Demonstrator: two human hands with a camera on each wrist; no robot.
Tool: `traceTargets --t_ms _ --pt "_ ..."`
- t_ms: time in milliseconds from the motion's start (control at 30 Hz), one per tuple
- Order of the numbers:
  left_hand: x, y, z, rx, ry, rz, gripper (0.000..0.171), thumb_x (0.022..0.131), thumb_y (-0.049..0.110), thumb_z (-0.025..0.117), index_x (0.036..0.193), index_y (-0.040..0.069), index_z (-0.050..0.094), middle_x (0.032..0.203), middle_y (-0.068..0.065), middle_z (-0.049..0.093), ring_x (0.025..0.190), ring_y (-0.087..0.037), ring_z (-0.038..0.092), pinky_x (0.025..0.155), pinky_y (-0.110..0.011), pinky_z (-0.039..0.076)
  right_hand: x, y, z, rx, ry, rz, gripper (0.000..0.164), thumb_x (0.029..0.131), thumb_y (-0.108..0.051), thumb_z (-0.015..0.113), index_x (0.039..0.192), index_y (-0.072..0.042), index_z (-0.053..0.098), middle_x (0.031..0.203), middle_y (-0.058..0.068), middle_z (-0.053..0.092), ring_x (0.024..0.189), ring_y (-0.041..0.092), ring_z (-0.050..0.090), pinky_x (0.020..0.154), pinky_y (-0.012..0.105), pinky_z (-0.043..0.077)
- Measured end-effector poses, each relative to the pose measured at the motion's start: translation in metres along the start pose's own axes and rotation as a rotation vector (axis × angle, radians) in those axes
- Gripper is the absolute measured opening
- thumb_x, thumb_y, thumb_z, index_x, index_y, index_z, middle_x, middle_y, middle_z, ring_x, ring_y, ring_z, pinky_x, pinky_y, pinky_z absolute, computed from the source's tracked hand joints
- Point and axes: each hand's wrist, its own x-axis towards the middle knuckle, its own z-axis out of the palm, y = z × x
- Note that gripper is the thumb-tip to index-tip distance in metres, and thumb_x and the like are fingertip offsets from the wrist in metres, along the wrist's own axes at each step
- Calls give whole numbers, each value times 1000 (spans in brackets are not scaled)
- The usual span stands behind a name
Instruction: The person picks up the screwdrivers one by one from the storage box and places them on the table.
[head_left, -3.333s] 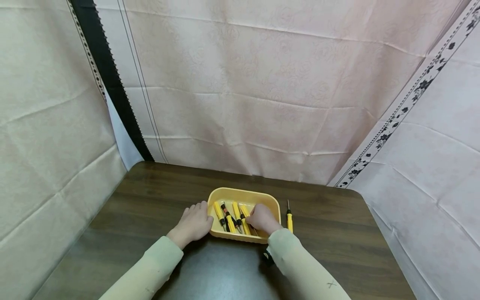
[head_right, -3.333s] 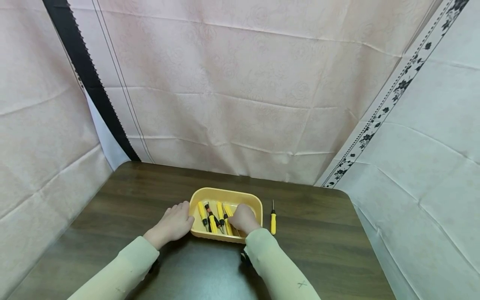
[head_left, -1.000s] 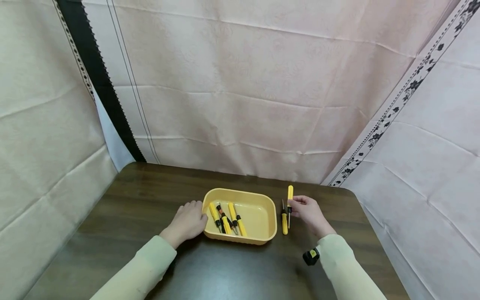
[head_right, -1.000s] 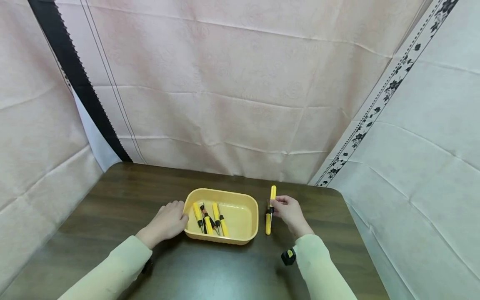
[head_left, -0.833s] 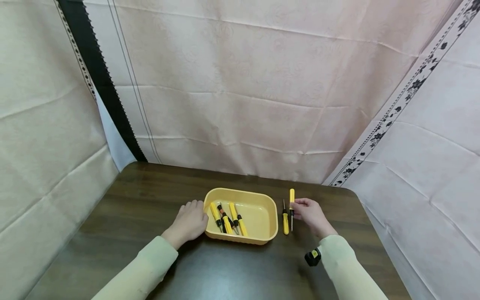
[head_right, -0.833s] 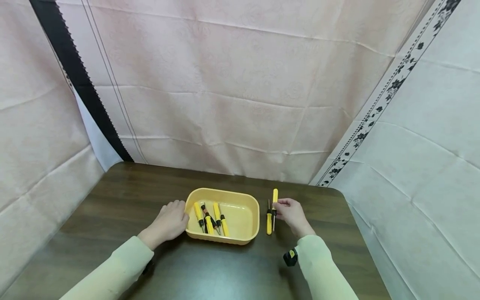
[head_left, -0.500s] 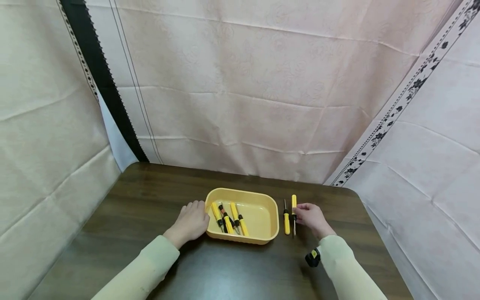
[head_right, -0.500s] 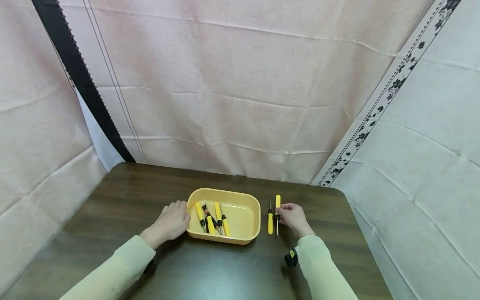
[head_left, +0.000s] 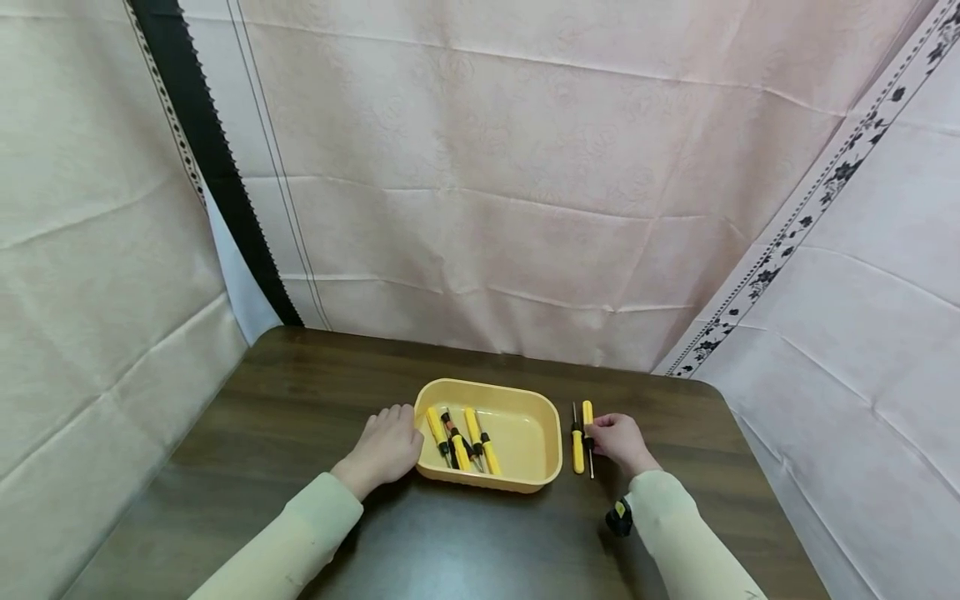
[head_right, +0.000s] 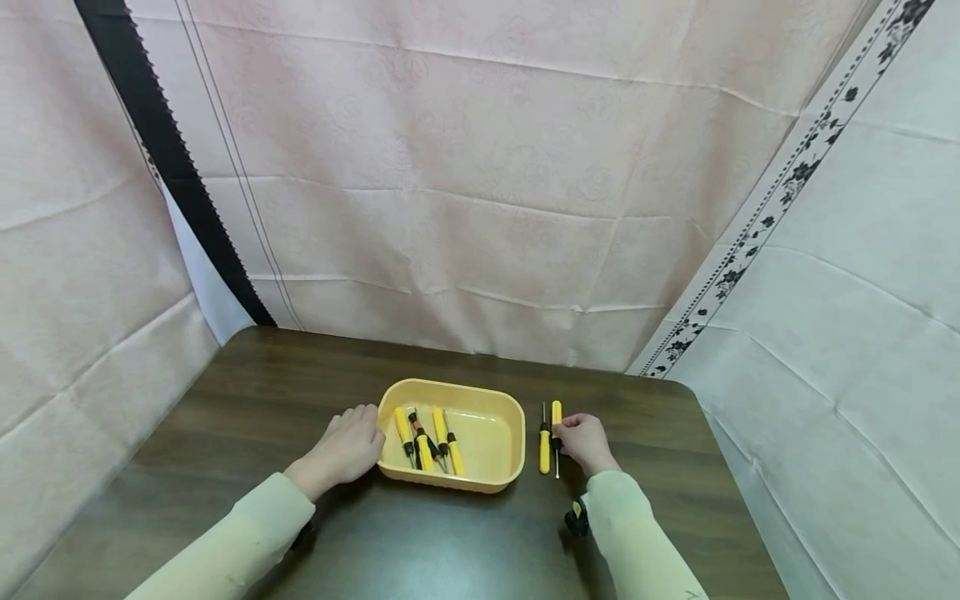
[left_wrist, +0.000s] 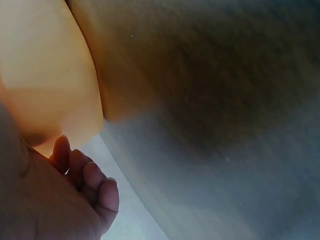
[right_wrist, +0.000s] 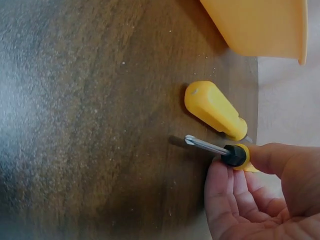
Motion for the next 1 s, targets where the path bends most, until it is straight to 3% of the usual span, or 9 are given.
traceTargets --t_ms 367,767,1000 --pt "0 0 0 1 10 3 21 96 21 42 100 4 52 83 -4 45 75 -22 41 70 -39 33 1 0 0 -80 28 -14 19 88 -13 67 92 6 66 84 12 63 63 17 59 61 32 55" --pt "0 1 0 -12 -5 -8 22 96 22 41 102 3 52 83 -4 45 76 -22 42 70 -39 33 -3 -2 -1 -193 49 11 20 89 -18 65 91 2 68 84 12 64 65 17 58 60 31 51" --pt "1 1 0 -16 -10 -13 22 96 22 41 102 4 52 83 -4 45 75 -22 42 69 -38 33 -3 1 -1 -156 47 5 22 91 -18 63 94 4 67 89 14 65 66 18 62 63 34 54"
